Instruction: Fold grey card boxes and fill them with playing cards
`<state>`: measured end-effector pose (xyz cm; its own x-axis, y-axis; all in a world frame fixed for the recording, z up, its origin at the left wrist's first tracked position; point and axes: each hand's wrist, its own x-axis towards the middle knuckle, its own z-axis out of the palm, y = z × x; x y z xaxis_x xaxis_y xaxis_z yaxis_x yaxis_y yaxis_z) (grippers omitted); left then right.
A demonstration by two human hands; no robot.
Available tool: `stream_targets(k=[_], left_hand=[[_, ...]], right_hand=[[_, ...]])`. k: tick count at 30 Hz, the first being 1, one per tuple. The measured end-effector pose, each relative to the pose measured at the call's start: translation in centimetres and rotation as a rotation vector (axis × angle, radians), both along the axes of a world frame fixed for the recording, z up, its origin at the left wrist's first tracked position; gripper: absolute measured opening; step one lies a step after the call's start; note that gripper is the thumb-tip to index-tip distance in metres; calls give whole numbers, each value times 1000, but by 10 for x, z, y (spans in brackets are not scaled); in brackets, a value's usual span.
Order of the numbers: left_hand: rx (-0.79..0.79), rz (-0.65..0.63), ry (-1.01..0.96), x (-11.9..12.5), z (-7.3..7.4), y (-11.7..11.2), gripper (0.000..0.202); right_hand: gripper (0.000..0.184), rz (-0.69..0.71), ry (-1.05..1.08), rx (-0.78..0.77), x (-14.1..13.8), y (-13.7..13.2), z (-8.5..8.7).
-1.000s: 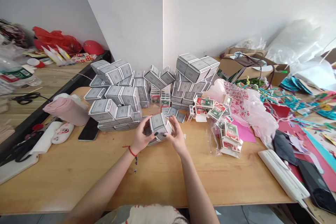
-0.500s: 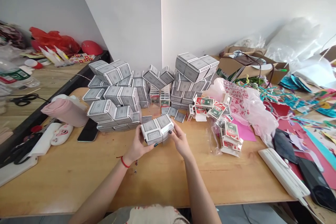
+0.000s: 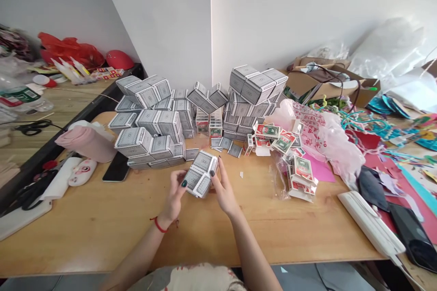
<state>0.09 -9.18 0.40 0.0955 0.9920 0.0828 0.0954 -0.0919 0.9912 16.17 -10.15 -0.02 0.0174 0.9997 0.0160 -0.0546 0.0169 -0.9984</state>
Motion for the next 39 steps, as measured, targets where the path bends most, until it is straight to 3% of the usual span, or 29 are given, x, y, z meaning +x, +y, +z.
stream_targets(k=[3, 8, 13, 39], left_hand=[[-114, 51, 51, -2, 10, 12, 35], [10, -81, 178, 7, 12, 19, 42], [49, -28, 210, 15, 7, 14, 44], [-50, -17, 69, 8, 7, 22, 43]], right_hand=[[59, 30, 16, -60, -3, -1, 5], [57, -6, -89, -12, -15, -4, 7], [60, -57, -146, 36, -22, -3, 4], [53, -83, -113, 87, -17, 1, 10]])
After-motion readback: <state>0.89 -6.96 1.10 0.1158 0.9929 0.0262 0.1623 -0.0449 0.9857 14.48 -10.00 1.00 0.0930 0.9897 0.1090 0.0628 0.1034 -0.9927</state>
